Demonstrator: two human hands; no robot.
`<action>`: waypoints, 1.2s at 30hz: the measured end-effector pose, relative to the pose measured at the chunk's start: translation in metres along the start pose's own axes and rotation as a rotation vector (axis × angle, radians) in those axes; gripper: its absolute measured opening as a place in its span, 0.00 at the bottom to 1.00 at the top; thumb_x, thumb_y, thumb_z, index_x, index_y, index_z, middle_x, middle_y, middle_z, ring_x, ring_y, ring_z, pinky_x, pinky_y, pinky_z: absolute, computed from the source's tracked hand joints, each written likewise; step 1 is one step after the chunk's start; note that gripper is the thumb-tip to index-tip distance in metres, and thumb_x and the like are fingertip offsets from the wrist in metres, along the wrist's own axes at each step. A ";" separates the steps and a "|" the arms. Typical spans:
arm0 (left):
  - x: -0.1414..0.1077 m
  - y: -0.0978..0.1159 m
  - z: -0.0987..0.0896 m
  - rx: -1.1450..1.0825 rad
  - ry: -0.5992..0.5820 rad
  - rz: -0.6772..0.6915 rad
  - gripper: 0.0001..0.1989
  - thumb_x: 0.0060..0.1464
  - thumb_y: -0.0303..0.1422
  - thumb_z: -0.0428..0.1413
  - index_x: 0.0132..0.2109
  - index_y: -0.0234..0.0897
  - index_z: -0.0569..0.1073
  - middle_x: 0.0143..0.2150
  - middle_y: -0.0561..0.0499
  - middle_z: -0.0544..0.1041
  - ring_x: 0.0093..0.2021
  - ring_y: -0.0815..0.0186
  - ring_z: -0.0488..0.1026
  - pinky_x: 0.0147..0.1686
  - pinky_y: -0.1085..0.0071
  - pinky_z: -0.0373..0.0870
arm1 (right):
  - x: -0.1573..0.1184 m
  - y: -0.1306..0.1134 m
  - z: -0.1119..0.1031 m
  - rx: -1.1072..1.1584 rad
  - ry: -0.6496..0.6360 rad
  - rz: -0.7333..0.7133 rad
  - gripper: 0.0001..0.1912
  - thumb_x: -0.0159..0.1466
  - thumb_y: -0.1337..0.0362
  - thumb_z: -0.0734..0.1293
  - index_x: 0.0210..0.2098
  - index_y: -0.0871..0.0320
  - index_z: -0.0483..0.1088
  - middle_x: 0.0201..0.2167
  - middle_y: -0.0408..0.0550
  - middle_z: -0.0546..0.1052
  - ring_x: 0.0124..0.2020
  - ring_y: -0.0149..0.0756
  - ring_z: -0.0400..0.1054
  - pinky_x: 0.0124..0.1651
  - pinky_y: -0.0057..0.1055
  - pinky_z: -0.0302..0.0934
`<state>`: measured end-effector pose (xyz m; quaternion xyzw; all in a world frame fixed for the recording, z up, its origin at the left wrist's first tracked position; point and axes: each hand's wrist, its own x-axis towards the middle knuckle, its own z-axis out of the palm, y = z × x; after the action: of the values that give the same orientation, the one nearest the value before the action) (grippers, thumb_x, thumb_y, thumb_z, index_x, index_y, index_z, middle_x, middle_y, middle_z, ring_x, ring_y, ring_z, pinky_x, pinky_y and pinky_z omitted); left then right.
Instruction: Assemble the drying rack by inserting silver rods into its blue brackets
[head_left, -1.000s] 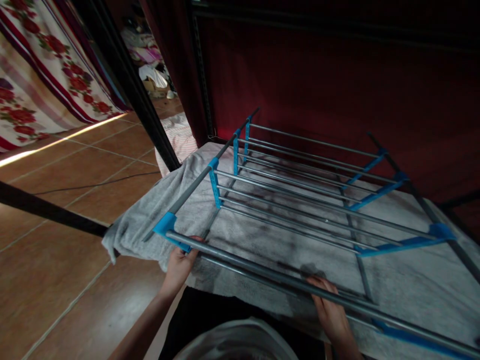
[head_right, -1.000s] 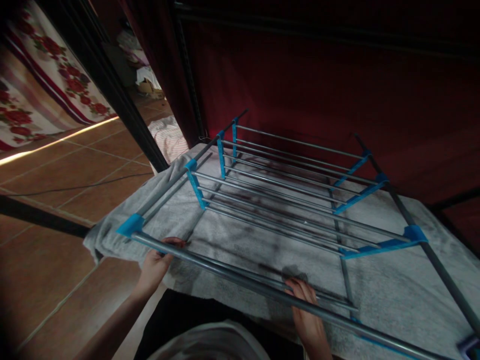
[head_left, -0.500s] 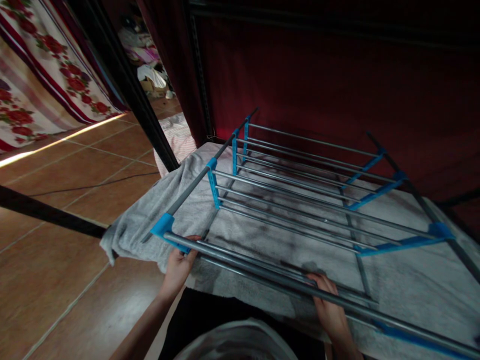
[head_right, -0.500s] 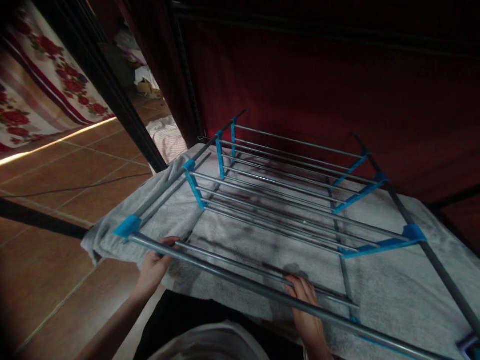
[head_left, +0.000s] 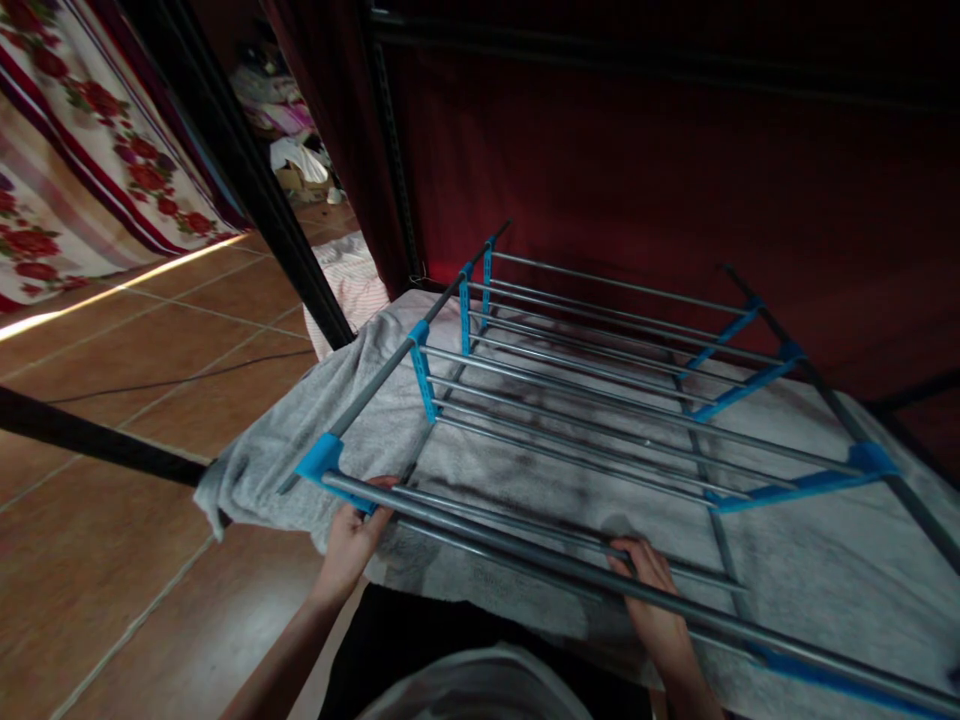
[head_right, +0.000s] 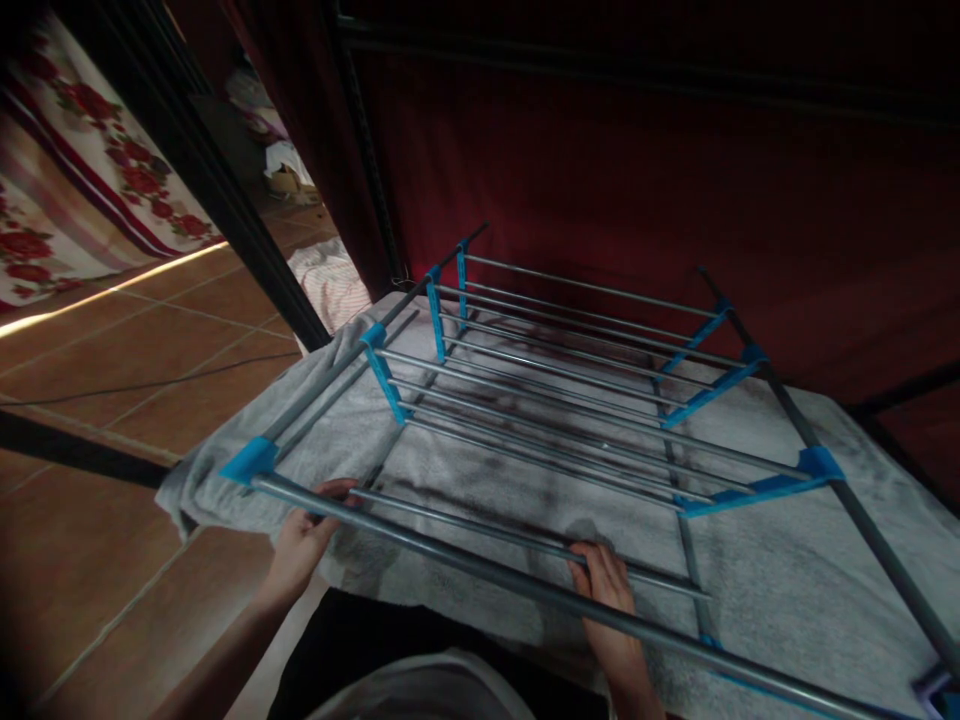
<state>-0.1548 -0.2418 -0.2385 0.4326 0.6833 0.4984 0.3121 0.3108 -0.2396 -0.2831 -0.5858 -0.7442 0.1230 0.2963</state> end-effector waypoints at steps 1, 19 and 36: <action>0.000 0.000 0.000 -0.003 -0.010 -0.002 0.25 0.51 0.50 0.64 0.49 0.37 0.79 0.45 0.45 0.83 0.47 0.53 0.79 0.51 0.59 0.75 | 0.001 -0.001 -0.001 0.000 -0.001 -0.005 0.14 0.74 0.53 0.59 0.47 0.50 0.72 0.44 0.48 0.79 0.50 0.47 0.74 0.54 0.47 0.69; -0.001 0.007 -0.001 -0.063 -0.058 0.010 0.17 0.51 0.44 0.62 0.43 0.37 0.79 0.42 0.45 0.83 0.44 0.55 0.80 0.49 0.58 0.77 | -0.018 0.006 -0.010 -0.042 0.012 -0.106 0.19 0.76 0.51 0.56 0.49 0.51 0.75 0.48 0.50 0.80 0.52 0.48 0.75 0.54 0.47 0.71; 0.000 0.013 0.002 -0.040 -0.028 0.041 0.17 0.51 0.45 0.60 0.41 0.38 0.79 0.41 0.45 0.82 0.43 0.55 0.80 0.48 0.59 0.78 | -0.026 0.016 -0.014 -0.075 -0.026 -0.166 0.18 0.76 0.53 0.57 0.52 0.50 0.75 0.49 0.50 0.81 0.53 0.48 0.75 0.54 0.46 0.71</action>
<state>-0.1495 -0.2394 -0.2265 0.4471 0.6598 0.5123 0.3198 0.3354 -0.2616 -0.2880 -0.5311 -0.7982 0.0778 0.2736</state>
